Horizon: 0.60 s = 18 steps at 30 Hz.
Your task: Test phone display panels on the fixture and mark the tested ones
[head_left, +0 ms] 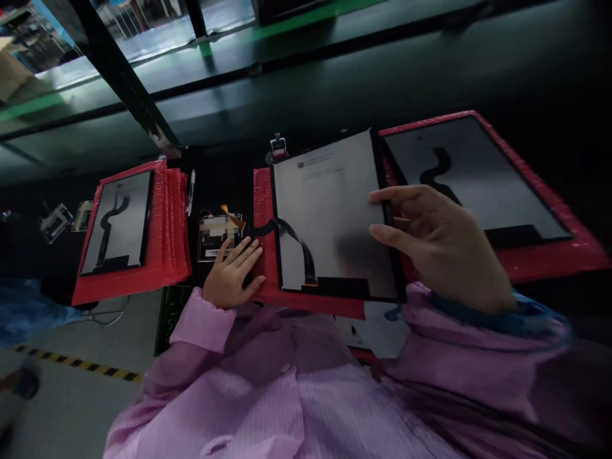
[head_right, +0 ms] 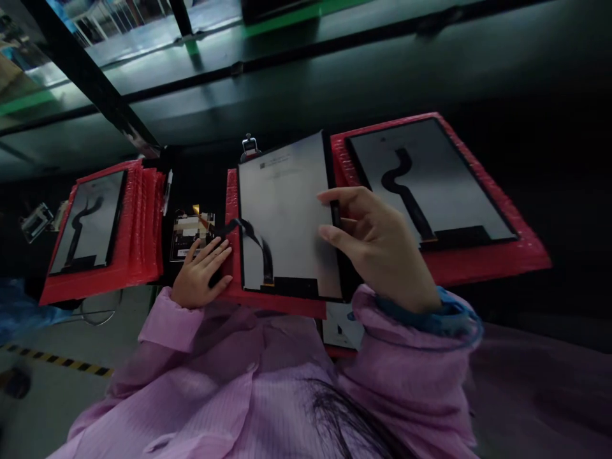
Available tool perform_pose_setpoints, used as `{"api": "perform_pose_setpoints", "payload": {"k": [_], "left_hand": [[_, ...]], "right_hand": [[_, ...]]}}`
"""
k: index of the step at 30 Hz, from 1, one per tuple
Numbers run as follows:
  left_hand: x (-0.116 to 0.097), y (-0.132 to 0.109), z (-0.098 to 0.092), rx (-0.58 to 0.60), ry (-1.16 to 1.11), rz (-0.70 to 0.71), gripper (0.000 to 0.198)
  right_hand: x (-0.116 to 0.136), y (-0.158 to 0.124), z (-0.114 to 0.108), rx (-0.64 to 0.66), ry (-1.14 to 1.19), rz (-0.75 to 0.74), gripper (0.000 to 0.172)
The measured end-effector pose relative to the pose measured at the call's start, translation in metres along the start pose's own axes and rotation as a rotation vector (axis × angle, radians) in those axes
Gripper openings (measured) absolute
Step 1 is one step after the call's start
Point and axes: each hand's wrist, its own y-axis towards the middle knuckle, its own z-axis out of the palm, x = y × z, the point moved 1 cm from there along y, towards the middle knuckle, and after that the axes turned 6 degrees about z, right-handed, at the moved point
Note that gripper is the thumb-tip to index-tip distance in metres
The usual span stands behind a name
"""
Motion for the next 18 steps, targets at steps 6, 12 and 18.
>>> {"api": "perform_pose_setpoints", "payload": {"k": [6,12,18], "left_hand": [[0.002,-0.001,0.002,-0.055,-0.025,0.005,0.065],[0.002,-0.001,0.0,-0.049,-0.046,-0.015,0.07],[0.003,-0.002,0.001,-0.049,-0.07,-0.025,0.069]], "right_hand": [[-0.033,0.029,0.037,0.037,0.481,0.13,0.036],[-0.06,0.037,0.046,0.059,0.477,0.227,0.039],[-0.061,0.032,0.034,0.113,0.032,0.181,0.042]]}}
